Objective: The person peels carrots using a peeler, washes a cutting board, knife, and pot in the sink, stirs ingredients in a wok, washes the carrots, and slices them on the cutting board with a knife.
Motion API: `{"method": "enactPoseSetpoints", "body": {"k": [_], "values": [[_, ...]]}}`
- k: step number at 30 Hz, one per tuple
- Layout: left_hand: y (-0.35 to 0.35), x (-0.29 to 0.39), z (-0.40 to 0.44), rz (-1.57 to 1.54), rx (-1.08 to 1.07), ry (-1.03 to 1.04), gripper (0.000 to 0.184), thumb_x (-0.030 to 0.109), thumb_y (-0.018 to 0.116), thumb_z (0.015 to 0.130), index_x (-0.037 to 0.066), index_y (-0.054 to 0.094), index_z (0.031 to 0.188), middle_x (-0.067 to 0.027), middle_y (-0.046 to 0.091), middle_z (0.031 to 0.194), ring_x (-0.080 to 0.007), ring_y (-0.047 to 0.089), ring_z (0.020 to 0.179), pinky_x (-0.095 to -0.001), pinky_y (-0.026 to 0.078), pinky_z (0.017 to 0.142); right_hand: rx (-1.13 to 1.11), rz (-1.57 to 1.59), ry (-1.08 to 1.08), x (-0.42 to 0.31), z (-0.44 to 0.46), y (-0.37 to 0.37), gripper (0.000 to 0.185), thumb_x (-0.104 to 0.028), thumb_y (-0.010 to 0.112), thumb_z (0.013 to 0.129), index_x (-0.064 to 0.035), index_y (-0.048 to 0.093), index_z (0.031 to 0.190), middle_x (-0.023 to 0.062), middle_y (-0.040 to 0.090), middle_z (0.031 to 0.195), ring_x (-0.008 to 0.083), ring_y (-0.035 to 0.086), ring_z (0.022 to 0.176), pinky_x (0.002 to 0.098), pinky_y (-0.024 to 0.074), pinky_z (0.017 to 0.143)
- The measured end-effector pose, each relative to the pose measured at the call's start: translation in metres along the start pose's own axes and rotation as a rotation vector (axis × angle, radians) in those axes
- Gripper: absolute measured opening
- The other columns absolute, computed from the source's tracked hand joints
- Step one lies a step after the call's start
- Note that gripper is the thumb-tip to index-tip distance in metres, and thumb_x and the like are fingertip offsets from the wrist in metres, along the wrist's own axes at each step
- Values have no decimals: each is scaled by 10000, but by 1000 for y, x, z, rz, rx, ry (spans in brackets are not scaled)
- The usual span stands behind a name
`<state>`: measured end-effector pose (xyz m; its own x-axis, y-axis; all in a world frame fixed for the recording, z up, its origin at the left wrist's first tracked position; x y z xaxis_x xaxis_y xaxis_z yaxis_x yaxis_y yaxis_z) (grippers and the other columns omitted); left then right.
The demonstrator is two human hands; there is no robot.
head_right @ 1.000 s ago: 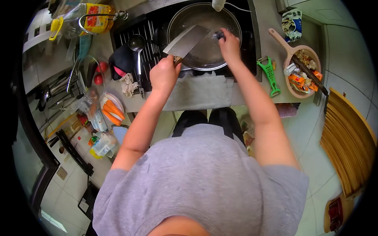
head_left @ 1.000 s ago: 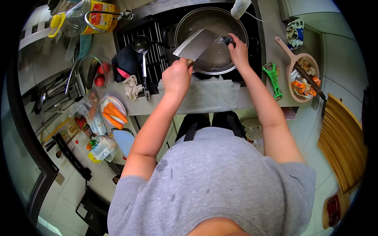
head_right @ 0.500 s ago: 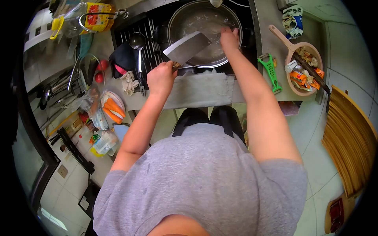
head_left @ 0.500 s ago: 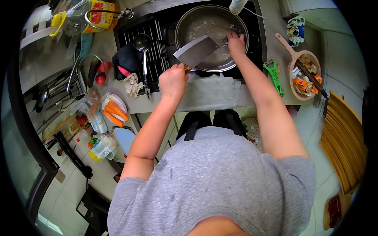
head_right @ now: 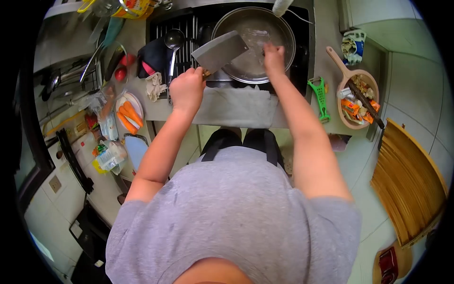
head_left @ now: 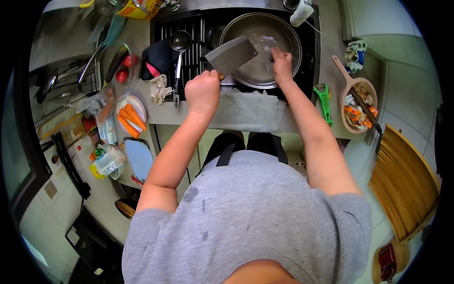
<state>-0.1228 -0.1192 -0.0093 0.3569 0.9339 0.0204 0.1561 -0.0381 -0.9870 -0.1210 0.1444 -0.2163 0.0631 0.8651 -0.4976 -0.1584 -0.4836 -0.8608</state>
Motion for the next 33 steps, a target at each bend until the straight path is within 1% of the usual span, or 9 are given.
{"method": "enactPoseSetpoints", "body": {"k": [2, 4, 5, 8, 10, 19, 23, 30, 33], "values": [[-8, -10, -19, 70, 176, 25, 350, 159, 772, 677, 118, 659, 1005, -39, 613, 808, -239, 646, 751, -378, 500, 635, 88, -27, -128, -6, 12, -20, 379, -67, 514, 874, -69, 613, 1240, 114, 580, 1340, 365, 500, 1119, 386, 447, 969], [-9, -23, -41, 9, 263, -22, 418, 177, 791, 657, 136, 660, 1052, -20, 595, 795, -218, 634, 740, -364, 485, 628, -205, -148, -117, 21, 8, -1, 334, -118, 541, 868, -49, 630, 1183, 126, 594, 1305, 368, 515, 1108, 393, 443, 952], [-12, -26, -55, -42, 292, -12, 427, 186, 793, 659, 137, 658, 1062, -20, 599, 803, -221, 637, 748, -365, 484, 629, -90, 420, 510, 15, 12, 7, 327, -108, 542, 857, -52, 634, 1166, 131, 624, 1248, 363, 529, 1072, 414, 433, 939], [-19, -45, -112, -185, 366, -60, 461, 220, 797, 676, 154, 660, 1111, -26, 633, 861, -231, 645, 771, -364, 489, 642, 23, 32, -279, 16, 8, -2, 444, 24, 516, 792, -65, 636, 1210, 135, 658, 1201, 350, 567, 994, 394, 433, 910], [-13, -53, -164, -180, 398, -193, 448, 208, 789, 701, 136, 652, 1121, -27, 627, 882, -221, 641, 840, -369, 487, 669, -222, -80, -270, 48, 3, 22, 480, 36, 519, 783, -81, 630, 1236, 127, 663, 1204, 352, 585, 1016, 396, 432, 919], [85, -104, -363, -187, 725, -1243, 344, 285, 736, 829, 80, 666, 1097, -100, 674, 981, -325, 650, 857, -433, 515, 713, -195, 138, -161, -19, -9, -45, 481, 26, 560, 753, -60, 652, 1218, 182, 673, 1154, 347, 634, 1074, 407, 451, 971], [118, -158, -408, -168, 523, -1491, 344, 322, 711, 846, 80, 669, 1087, -113, 672, 967, -330, 648, 879, -438, 515, 714, -100, 125, -80, -24, -18, -58, 444, 19, 537, 776, -65, 670, 1191, 197, 693, 1079, 342, 675, 996, 400, 512, 877], [178, -249, -450, -224, 514, -1421, 344, 316, 732, 819, 71, 680, 1055, -119, 679, 937, -334, 647, 862, -453, 513, 713, -81, 102, 10, -26, -23, -58, 448, -94, 573, 811, -100, 640, 1253, 187, 684, 1131, 309, 666, 1027, 356, 495, 892], [201, -277, -461, -187, 542, -1298, 329, 279, 742, 803, 37, 688, 1019, -146, 671, 937, -340, 624, 906, -456, 497, 759, -42, 323, 225, -32, -30, -60, 396, -133, 654, 845, -117, 659, 1241, 80, 713, 1065, 176, 663, 954, 287, 483, 866]]}}
Point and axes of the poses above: each hand's wrist, its own z-axis towards the middle knuckle, its own y-axis out of the palm, x = y × z, the point moved 1 cm from there along z, towards the middle knuckle
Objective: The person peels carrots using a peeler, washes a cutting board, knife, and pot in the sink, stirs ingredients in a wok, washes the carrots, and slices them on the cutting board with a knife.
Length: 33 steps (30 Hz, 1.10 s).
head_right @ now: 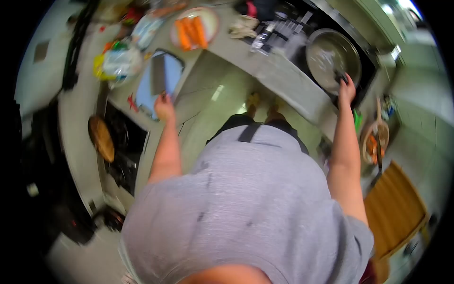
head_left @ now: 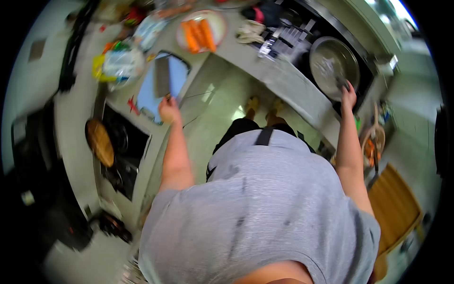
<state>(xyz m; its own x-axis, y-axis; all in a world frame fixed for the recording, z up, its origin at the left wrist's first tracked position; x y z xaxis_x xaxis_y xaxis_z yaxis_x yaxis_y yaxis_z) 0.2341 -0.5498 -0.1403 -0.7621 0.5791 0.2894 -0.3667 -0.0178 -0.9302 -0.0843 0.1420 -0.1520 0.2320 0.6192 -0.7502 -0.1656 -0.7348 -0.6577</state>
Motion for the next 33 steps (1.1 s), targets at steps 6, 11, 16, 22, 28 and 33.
{"method": "enactPoseSetpoints", "body": {"k": [6, 11, 16, 22, 28, 33], "values": [[-4, -16, 14, -105, -12, -27, 358, 187, 814, 751, 3, 704, 1038, -116, 606, 1034, -307, 584, 952, -398, 505, 826, 162, 645, 478, 3, -16, -5, 357, -67, 652, 888, -39, 606, 1241, 62, 666, 1043, 183, 652, 869, 308, 568, 690], [-39, 21, 18, 121, 14, 106, 303, 158, 740, 806, 60, 682, 1087, -102, 615, 1027, -331, 577, 973, -429, 475, 841, 102, 468, 452, 18, -31, -16, 329, -24, 591, 912, 45, 573, 1234, 139, 644, 1078, 222, 671, 880, 329, 626, 670], [-40, 112, 0, -156, -80, 741, 254, 15, 626, 824, 97, 680, 1058, -123, 603, 1024, -320, 566, 955, -423, 463, 844, 236, 511, 453, 18, -45, -28, 342, -60, 636, 892, 59, 577, 1206, 152, 658, 1036, 262, 702, 700, 336, 624, 573], [-12, 261, -33, -553, -467, 1048, 273, -48, 595, 788, 72, 677, 1019, -109, 598, 997, -289, 568, 939, -387, 469, 840, 276, 661, 560, 27, -113, -49, 306, -117, 637, 877, 20, 616, 1149, 106, 657, 992, 238, 687, 862, 346, 604, 655], [3, 352, -49, -631, -611, 1194, 256, -46, 605, 779, 66, 674, 999, -101, 595, 962, -293, 565, 925, -387, 464, 835, 236, -93, 286, 72, -170, -77, 358, -149, 676, 840, -27, 622, 1172, 154, 652, 1085, 321, 636, 999, 375, 490, 888], [6, 387, -65, -617, -627, 1239, 223, -45, 606, 787, 60, 673, 972, -102, 597, 944, -293, 567, 922, -380, 461, 836, 305, -371, 252, 35, -173, -101, 461, -154, 697, 826, -62, 563, 1258, 184, 584, 1183, 380, 572, 1075, 437, 477, 914]]}}
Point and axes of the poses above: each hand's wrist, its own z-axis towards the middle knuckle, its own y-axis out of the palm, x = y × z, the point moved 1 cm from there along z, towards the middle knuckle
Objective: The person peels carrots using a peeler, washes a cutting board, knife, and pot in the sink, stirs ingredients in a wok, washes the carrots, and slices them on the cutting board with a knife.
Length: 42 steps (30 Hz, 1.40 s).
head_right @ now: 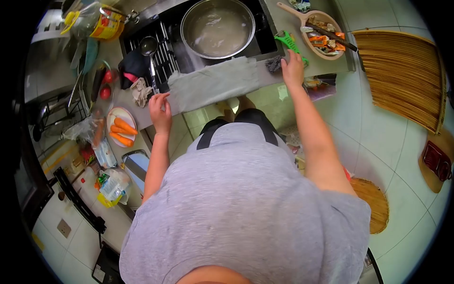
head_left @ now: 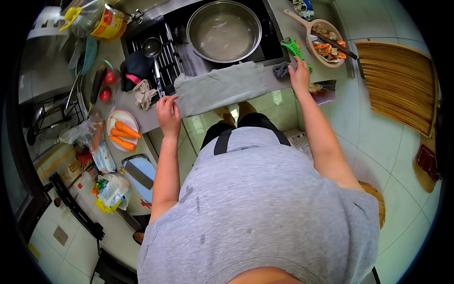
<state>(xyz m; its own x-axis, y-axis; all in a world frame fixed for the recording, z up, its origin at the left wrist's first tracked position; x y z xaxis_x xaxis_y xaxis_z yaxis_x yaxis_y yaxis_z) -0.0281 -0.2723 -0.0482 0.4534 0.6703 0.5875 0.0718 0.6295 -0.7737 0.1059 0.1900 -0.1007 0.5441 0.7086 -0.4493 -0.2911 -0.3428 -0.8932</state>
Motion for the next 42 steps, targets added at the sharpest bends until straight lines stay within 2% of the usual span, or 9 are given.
{"method": "enactPoseSetpoints", "body": {"k": [4, 6, 11, 13, 17, 20, 26, 36, 42], "values": [[9, 5, -1, -16, 9, -58, 202, -48, 601, 802, 63, 677, 953, -99, 605, 922, -292, 576, 918, -373, 461, 835, 213, -124, 68, 19, 31, -10, 441, -145, 684, 833, -44, 562, 1245, 191, 591, 1167, 372, 592, 1075, 452, 490, 911], [16, 7, 0, -3, -51, -92, 188, -47, 603, 803, 62, 676, 938, -96, 607, 917, -291, 580, 919, -369, 462, 832, -71, -251, 181, 30, 50, -8, 431, -152, 694, 824, -53, 571, 1225, 184, 598, 1149, 379, 614, 1031, 476, 511, 873], [28, 23, 20, -36, -122, -93, 173, -51, 604, 796, 57, 675, 911, -96, 607, 894, -282, 575, 883, -369, 455, 800, -185, -281, 160, 30, 60, -16, 440, -130, 720, 798, -84, 609, 1221, 145, 625, 1146, 360, 641, 995, 459, 527, 839], [33, 30, 31, -24, -118, -54, 175, -60, 593, 803, 47, 676, 912, -91, 605, 887, -268, 581, 872, -352, 460, 779, -107, -156, -124, 7, 43, -45, 414, -115, 734, 777, -70, 630, 1175, 131, 630, 1099, 294, 667, 851, 407, 543, 737], [45, 39, 50, -9, -117, 10, 185, -75, 582, 800, 33, 675, 918, -89, 602, 879, -257, 583, 857, -341, 467, 760, -191, 258, -171, -45, 36, -120, 410, -101, 740, 775, -58, 633, 1169, 109, 625, 1045, 209, 628, 697, 340, 522, 649], [54, 50, 62, -20, -132, 26, 192, -80, 583, 795, 31, 676, 920, -92, 601, 880, -258, 583, 857, -343, 467, 763, 282, 27, -73, -26, 76, -155, 370, -136, 718, 812, -58, 623, 1161, 96, 582, 941, 192, 560, 643, 352, 489, 653], [62, 84, 90, -59, -182, 64, 195, -75, 601, 785, 46, 677, 919, -95, 600, 894, -269, 579, 876, -352, 465, 785, 271, -216, 20, 77, 169, -110, 337, -197, 710, 838, -56, 653, 1138, 158, 644, 1087, 362, 607, 1021, 460, 509, 830], [58, 57, 82, -47, -187, -11, 182, -74, 605, 779, 48, 672, 898, -83, 606, 898, -267, 584, 884, -356, 473, 789, 301, -113, 96, 73, 180, -135, 329, -246, 668, 879, -193, 635, 1202, 57, 644, 1115, 320, 620, 1002, 451, 514, 790], [62, 63, 78, -124, -210, -50, 170, -66, 601, 793, 44, 670, 903, -80, 598, 887, -245, 579, 853, -331, 477, 745, 297, -332, 77, 64, 146, -128, 327, -195, 675, 867, -226, 636, 1190, 8, 642, 1116, 277, 619, 997, 400, 520, 810]]}}
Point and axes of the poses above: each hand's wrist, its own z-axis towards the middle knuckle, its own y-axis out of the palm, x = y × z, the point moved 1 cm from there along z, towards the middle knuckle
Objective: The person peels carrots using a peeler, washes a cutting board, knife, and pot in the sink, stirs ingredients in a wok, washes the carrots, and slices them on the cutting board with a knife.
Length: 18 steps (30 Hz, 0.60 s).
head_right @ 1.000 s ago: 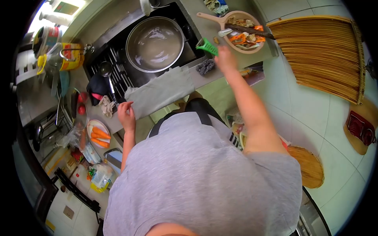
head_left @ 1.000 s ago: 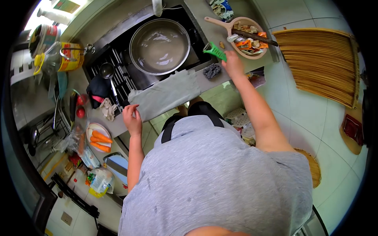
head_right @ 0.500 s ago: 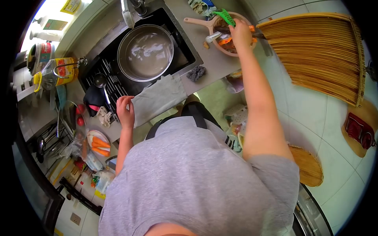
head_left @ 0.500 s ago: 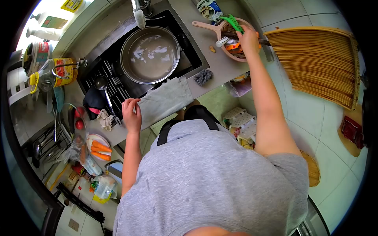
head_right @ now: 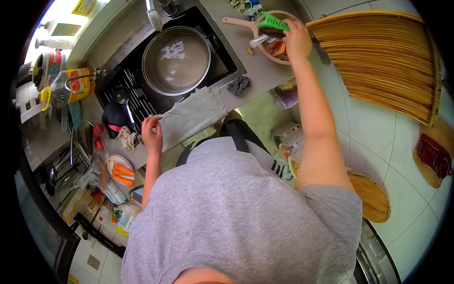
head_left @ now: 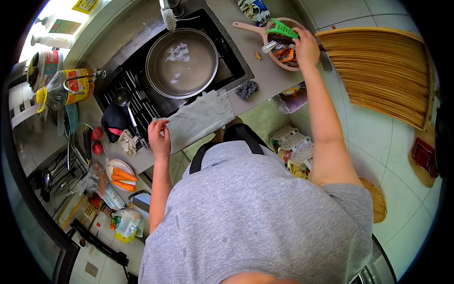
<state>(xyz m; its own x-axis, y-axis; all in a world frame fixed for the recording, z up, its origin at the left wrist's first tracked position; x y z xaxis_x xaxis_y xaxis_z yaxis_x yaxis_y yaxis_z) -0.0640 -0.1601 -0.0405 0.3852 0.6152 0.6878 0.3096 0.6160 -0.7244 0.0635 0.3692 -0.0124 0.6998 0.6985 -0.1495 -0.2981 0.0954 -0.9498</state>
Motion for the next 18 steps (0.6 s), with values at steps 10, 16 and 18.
{"method": "enactPoseSetpoints", "body": {"k": [10, 16, 18], "values": [[5, 12, 7, -15, -48, 46, 163, -70, 598, 809, 37, 671, 908, -75, 597, 893, -222, 573, 827, -313, 483, 716, 46, -43, -129, 18, 22, 34, 356, -146, 645, 860, -198, 641, 1212, 20, 642, 1188, 271, 590, 1090, 394, 488, 929], [3, 10, 7, 9, -65, 49, 170, -77, 593, 812, 36, 672, 910, -73, 597, 894, -217, 572, 822, -312, 488, 693, -75, -72, -61, 12, 23, 38, 397, -169, 665, 835, -232, 637, 1226, 25, 635, 1193, 275, 611, 1060, 404, 507, 895], [4, 7, 6, -27, -55, 51, 169, -76, 596, 810, 38, 672, 909, -70, 595, 880, -207, 569, 794, -307, 483, 669, -58, -71, -89, 13, 24, 29, 395, -170, 666, 836, -234, 639, 1225, 25, 636, 1164, 270, 613, 1052, 413, 513, 876]]}}
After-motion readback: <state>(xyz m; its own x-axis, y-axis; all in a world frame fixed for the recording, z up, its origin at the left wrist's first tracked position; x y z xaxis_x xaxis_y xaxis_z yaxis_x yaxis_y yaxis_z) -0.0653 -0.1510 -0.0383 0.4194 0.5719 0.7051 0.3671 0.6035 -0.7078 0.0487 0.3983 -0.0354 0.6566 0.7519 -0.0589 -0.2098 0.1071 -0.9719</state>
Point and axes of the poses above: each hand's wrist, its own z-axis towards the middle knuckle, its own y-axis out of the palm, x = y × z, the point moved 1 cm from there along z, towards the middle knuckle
